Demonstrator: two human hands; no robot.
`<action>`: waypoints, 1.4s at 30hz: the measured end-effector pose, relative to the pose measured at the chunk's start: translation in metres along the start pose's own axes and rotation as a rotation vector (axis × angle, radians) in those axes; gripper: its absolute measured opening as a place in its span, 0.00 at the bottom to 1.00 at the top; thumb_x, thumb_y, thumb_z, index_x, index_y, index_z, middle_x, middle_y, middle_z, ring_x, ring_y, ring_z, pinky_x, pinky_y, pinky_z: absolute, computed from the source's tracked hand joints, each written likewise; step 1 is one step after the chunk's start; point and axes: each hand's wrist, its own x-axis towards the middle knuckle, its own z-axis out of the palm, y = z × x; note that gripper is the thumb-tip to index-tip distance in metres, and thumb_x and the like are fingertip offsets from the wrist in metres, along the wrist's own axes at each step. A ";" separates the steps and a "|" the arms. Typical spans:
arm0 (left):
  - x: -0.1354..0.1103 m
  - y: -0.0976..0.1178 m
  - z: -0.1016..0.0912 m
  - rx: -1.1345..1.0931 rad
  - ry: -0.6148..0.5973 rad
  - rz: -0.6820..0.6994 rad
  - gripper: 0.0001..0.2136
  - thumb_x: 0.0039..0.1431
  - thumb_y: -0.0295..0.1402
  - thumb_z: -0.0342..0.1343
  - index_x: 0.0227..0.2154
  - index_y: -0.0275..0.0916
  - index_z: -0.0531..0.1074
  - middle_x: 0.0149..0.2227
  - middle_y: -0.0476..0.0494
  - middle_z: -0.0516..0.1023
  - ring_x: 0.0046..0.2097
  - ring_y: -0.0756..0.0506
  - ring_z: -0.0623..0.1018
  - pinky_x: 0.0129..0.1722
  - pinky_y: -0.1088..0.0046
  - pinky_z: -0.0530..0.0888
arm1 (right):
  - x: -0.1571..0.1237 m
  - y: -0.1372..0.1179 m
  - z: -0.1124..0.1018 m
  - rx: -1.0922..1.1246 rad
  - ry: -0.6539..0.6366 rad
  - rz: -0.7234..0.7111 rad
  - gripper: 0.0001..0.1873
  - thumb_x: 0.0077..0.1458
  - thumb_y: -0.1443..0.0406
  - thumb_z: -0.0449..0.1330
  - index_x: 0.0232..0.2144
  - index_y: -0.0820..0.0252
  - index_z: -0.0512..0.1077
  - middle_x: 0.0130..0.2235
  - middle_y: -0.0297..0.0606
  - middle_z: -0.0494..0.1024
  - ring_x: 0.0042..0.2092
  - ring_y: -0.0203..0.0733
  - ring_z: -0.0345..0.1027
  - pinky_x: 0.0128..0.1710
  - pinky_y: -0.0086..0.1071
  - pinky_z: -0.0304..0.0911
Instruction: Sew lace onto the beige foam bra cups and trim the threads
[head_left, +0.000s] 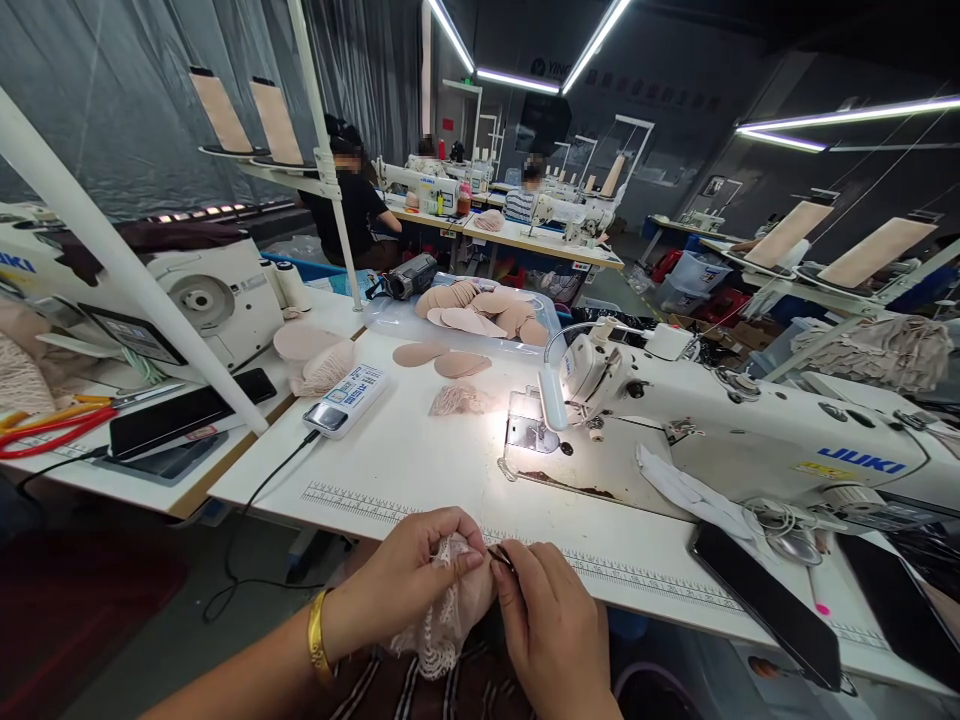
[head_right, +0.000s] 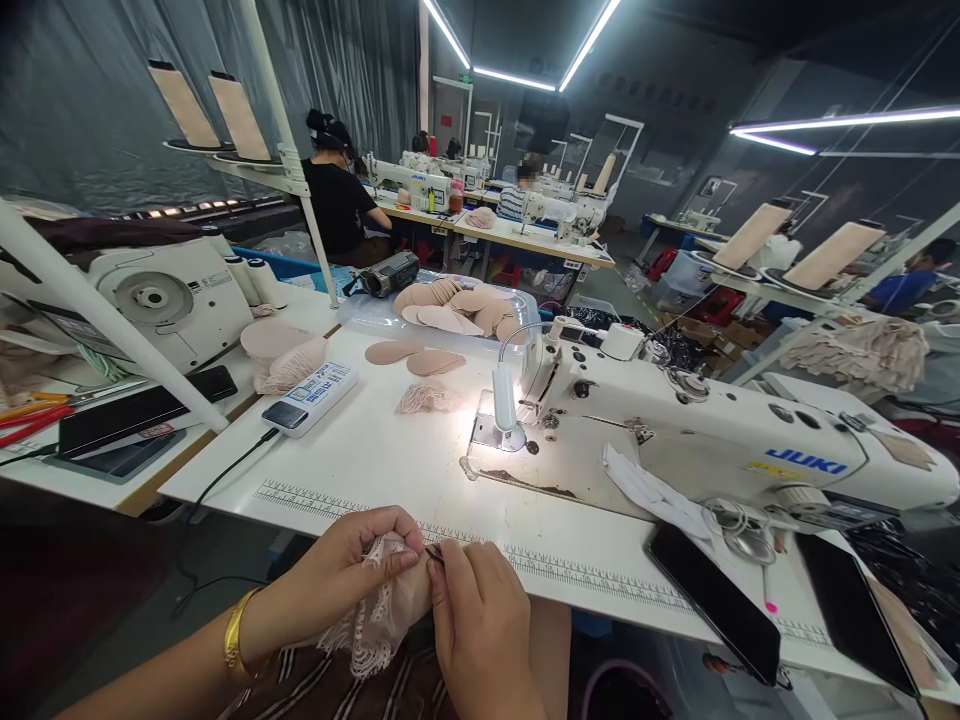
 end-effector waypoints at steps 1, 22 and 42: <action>0.000 0.000 0.000 -0.010 0.001 -0.013 0.13 0.62 0.45 0.59 0.35 0.39 0.76 0.34 0.48 0.78 0.40 0.43 0.74 0.43 0.69 0.69 | 0.000 0.000 0.000 -0.016 0.011 -0.018 0.07 0.73 0.67 0.54 0.48 0.62 0.71 0.31 0.38 0.75 0.31 0.42 0.67 0.30 0.33 0.61; 0.004 -0.010 0.005 -0.294 -0.077 -0.110 0.17 0.56 0.48 0.66 0.32 0.37 0.75 0.32 0.49 0.76 0.36 0.45 0.73 0.39 0.70 0.70 | -0.002 0.003 0.005 0.389 -0.121 0.224 0.09 0.72 0.62 0.53 0.50 0.56 0.70 0.36 0.36 0.78 0.34 0.40 0.72 0.33 0.31 0.67; -0.018 -0.026 0.011 0.577 0.298 0.647 0.26 0.63 0.32 0.63 0.62 0.49 0.64 0.62 0.37 0.71 0.62 0.33 0.71 0.62 0.54 0.68 | 0.010 -0.001 0.003 1.464 0.050 1.203 0.24 0.56 0.47 0.70 0.30 0.57 0.67 0.18 0.21 0.61 0.21 0.30 0.49 0.23 0.25 0.51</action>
